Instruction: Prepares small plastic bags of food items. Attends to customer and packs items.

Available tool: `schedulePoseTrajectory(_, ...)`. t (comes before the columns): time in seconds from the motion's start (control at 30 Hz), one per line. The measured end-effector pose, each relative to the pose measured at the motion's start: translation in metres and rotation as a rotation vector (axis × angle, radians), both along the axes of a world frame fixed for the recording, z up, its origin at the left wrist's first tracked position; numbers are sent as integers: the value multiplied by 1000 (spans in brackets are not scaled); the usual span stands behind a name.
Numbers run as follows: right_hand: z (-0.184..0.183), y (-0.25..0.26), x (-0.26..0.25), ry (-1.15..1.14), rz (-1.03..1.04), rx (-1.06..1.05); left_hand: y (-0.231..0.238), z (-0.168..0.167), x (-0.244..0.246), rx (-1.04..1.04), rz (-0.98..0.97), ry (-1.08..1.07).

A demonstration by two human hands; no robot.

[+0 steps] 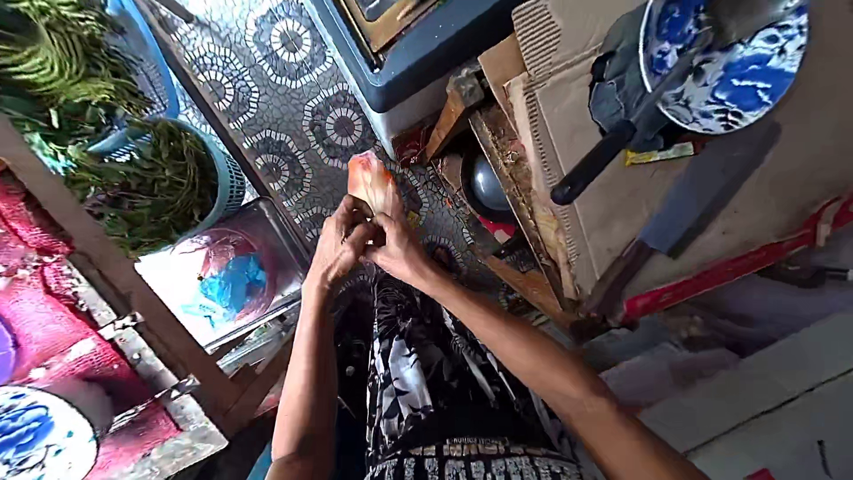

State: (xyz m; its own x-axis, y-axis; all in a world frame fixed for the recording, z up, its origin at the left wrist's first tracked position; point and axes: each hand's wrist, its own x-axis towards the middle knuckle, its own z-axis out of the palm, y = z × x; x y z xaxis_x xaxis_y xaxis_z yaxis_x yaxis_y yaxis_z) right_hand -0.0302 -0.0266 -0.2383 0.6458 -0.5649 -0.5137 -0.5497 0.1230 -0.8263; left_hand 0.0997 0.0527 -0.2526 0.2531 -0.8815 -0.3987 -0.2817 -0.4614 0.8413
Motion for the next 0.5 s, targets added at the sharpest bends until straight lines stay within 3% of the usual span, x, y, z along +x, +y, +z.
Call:
schedulePoseTrajectory(0.13, -63, -3, -5, 166, -48, 105, -15, -86, -4, -18, 23, 124)
schedulePoseTrajectory(0.2, -98, -3, -15, 258, -51, 108, -18, -143, 2, 22, 158, 168)
schedulePoseTrajectory(0.37, -185, 17, -61, 407, -90, 89, 20, -340, 15, 349, 671, 196)
schedulePoseTrajectory(0.43, -212, 28, -81, 449, -143, 102, 36, -412, 7, 518, 737, 206)
schedulePoseTrajectory(0.5, -236, 38, -95, 460, -236, 106, 48, -471, -8, 646, 681, 197)
